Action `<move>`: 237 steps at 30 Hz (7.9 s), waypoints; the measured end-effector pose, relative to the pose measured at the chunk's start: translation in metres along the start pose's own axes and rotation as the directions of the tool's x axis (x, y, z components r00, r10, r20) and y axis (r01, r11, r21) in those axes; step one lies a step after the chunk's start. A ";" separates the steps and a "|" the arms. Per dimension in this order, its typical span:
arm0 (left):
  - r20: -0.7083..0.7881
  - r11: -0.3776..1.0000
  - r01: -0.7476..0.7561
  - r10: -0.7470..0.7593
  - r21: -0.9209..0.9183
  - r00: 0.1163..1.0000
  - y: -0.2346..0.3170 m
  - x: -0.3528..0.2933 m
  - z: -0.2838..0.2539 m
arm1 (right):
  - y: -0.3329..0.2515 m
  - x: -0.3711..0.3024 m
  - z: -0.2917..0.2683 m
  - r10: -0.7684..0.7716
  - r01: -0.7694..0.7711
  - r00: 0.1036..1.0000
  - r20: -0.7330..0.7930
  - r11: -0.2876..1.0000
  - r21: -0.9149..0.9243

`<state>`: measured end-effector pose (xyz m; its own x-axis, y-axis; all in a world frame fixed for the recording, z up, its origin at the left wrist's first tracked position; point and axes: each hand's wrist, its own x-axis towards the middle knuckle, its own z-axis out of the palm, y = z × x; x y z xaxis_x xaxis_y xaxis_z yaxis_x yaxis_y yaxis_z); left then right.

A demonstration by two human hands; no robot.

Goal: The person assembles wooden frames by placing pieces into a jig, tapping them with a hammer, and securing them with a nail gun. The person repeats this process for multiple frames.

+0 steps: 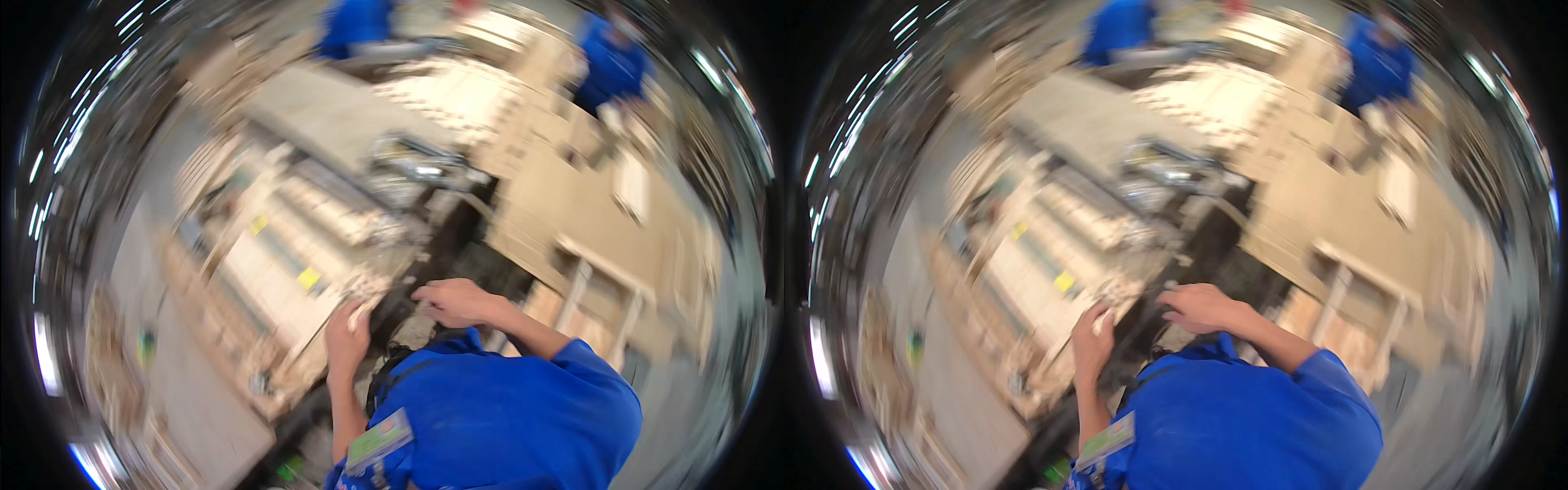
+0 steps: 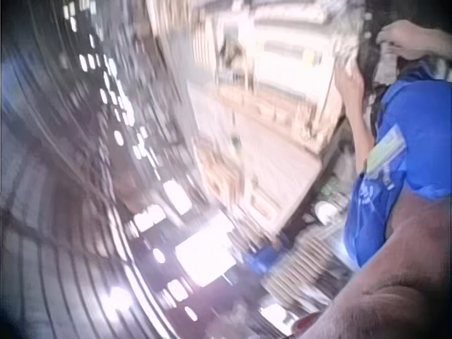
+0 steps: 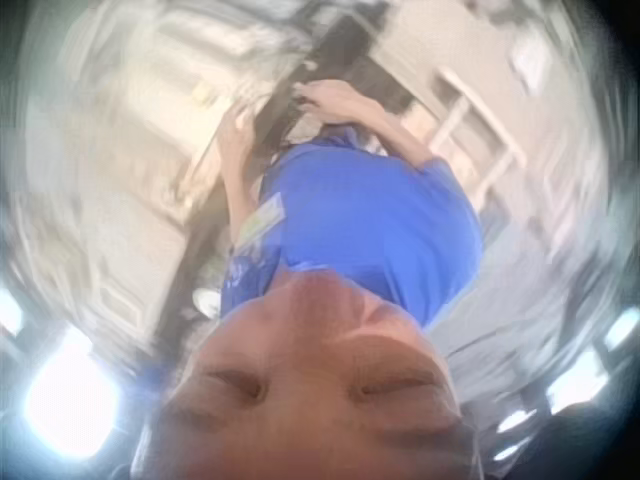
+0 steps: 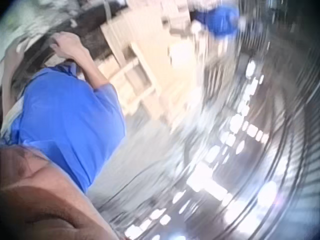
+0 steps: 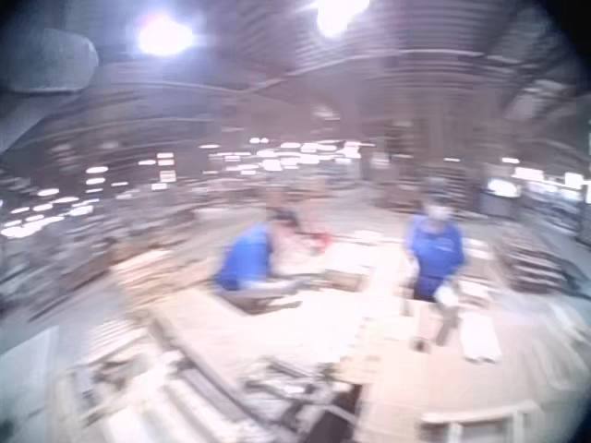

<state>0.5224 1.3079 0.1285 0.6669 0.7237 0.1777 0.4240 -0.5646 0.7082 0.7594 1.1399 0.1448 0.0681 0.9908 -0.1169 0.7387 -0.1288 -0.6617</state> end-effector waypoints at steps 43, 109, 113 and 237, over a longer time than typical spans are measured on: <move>-0.122 0.745 -0.562 0.559 -0.359 0.820 0.085 0.081 -0.102 | 0.020 -0.030 -0.215 0.491 -0.644 0.688 -0.534 0.752 -0.138; -0.411 0.990 0.040 0.018 0.132 0.912 -0.180 0.088 -0.100 | -0.064 0.268 0.091 -0.250 0.242 0.955 -0.162 0.968 -0.068; -0.366 0.992 0.115 -0.086 0.058 0.927 -0.211 0.100 -0.075 | -0.030 0.201 0.012 -0.020 -0.070 0.864 -0.504 0.985 -0.159; -0.090 0.878 0.472 -0.465 0.079 0.881 -0.221 0.115 -0.068 | 0.011 0.328 -0.060 0.151 -0.527 0.666 -0.731 0.788 -0.318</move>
<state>0.4639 1.5427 0.0388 0.3348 0.9356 -0.1118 0.7357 -0.1855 0.6514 0.8301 1.4662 0.1432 0.6467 0.6704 0.3638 0.7594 -0.6110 -0.2238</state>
